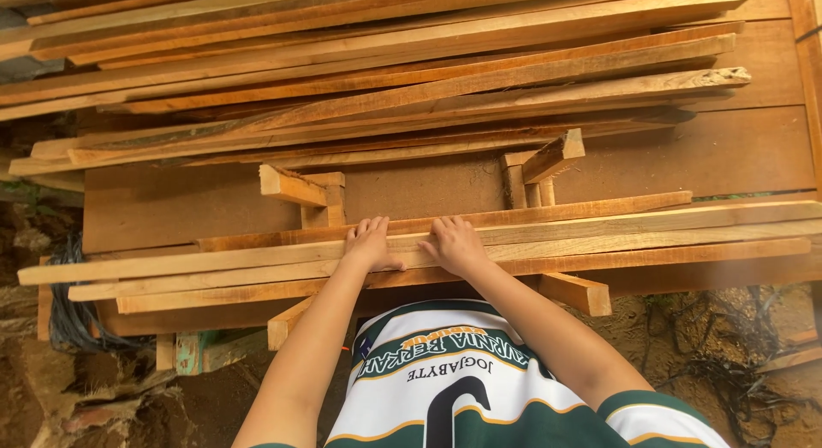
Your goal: The person is manually arranging and stacking long wooden planks onto a support frame in a workshop area.
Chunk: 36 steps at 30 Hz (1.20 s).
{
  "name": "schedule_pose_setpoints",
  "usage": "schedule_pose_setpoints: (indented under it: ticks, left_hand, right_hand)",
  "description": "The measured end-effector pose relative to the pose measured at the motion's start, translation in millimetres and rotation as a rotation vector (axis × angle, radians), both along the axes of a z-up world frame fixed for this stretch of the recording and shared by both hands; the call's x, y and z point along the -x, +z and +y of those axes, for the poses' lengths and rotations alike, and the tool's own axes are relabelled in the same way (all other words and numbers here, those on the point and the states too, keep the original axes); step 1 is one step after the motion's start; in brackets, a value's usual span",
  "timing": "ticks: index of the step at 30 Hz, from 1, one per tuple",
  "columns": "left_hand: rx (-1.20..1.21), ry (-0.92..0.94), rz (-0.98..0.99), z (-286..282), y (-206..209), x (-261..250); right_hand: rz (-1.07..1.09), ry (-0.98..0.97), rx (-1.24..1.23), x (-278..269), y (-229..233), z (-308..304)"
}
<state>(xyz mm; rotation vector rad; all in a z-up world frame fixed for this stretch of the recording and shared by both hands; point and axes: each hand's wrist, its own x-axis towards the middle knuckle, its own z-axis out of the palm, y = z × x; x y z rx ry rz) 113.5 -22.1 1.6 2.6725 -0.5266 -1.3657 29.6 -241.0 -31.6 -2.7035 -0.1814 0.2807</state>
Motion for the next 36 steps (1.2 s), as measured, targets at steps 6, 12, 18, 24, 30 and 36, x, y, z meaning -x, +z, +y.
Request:
schedule_pose_setpoints:
  ticks: [6,12,18,24,30,36]
  left_hand:
    - [-0.008,0.011,0.022,-1.6,0.7,-1.5]
    - [0.003,0.011,0.010,-1.0,2.4,0.1]
    - [0.007,0.010,0.022,-2.2,17.2,1.3]
    - [-0.002,-0.017,-0.001,-0.7,2.3,1.3]
    - [0.041,-0.007,-0.046,3.7,0.9,8.5]
    - [0.089,-0.124,-0.233,11.6,50.4,63.7]
  right_hand:
    - [-0.032,-0.035,-0.053,-0.7,-1.2,1.5]
    - [-0.224,0.004,-0.049,4.1,-7.7,-2.5]
    - [-0.353,-0.015,0.010,14.5,-25.0,-52.3]
    - [-0.344,-0.088,0.002,28.8,-19.6,-46.5]
    - [-0.250,-0.010,-0.021,32.9,-1.8,-52.0]
    - [-0.007,0.145,0.147,39.5,46.6,-46.7]
